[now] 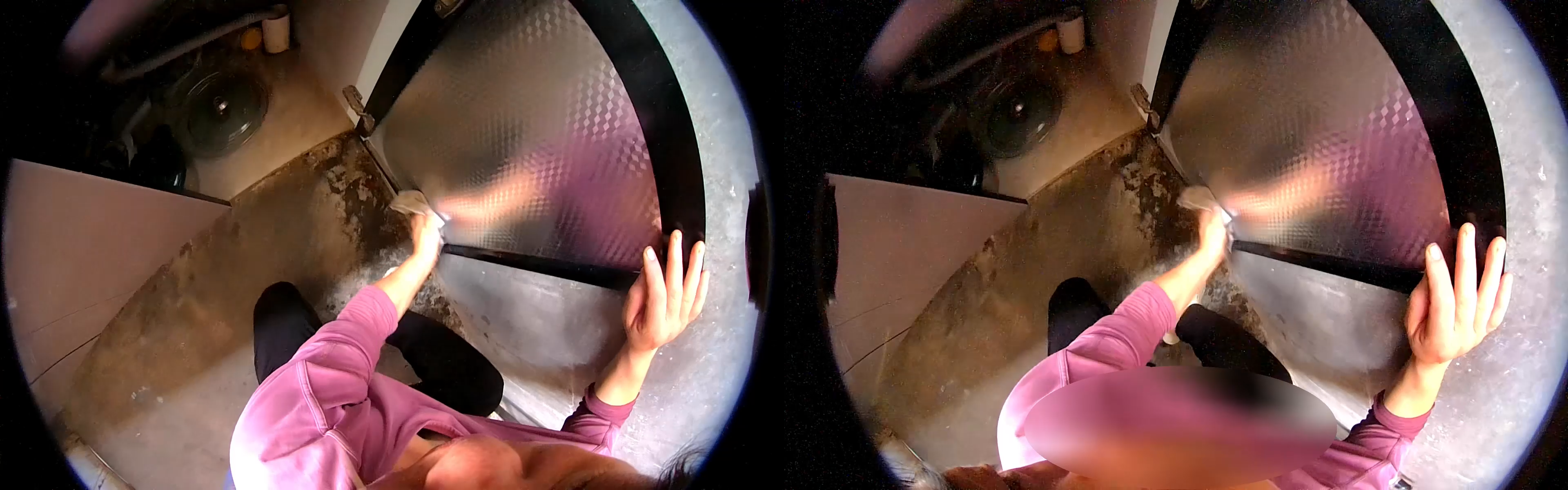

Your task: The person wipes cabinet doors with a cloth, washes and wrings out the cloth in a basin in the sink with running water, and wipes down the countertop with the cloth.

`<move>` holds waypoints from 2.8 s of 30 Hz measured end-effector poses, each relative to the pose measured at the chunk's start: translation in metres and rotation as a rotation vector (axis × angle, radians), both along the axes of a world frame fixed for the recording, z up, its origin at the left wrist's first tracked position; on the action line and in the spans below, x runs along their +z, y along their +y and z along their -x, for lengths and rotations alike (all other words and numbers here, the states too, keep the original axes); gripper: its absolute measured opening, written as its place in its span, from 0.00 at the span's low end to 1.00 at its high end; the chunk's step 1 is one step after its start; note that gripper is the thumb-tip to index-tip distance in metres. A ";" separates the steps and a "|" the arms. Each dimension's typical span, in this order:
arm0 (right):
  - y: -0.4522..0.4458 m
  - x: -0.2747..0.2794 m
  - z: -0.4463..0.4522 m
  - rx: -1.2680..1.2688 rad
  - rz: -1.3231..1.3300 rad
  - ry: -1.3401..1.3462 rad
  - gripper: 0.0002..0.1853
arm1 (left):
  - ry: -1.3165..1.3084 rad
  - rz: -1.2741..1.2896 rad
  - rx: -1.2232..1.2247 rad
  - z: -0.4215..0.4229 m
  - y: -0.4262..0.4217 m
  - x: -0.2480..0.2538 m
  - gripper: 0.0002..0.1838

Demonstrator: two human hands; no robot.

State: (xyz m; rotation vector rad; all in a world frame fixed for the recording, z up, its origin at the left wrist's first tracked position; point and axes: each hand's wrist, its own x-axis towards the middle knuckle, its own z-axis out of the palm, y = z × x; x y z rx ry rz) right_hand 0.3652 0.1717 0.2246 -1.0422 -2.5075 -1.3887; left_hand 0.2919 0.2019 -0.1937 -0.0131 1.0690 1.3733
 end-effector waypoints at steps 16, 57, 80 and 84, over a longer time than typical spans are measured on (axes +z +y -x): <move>0.000 -0.001 0.001 -0.015 -0.001 -0.003 0.09 | 0.067 0.344 0.096 0.043 0.087 -0.058 0.14; 0.000 0.001 0.011 0.090 -0.008 0.014 0.11 | 0.834 -0.784 -0.165 0.014 -0.061 0.096 0.06; -0.064 0.016 -0.002 0.479 -0.074 0.858 0.20 | 1.109 -1.369 -0.379 0.159 -0.038 0.381 0.13; -0.035 0.018 -0.014 0.105 -0.126 0.562 0.24 | 0.769 -1.131 -0.602 0.133 -0.036 0.368 0.15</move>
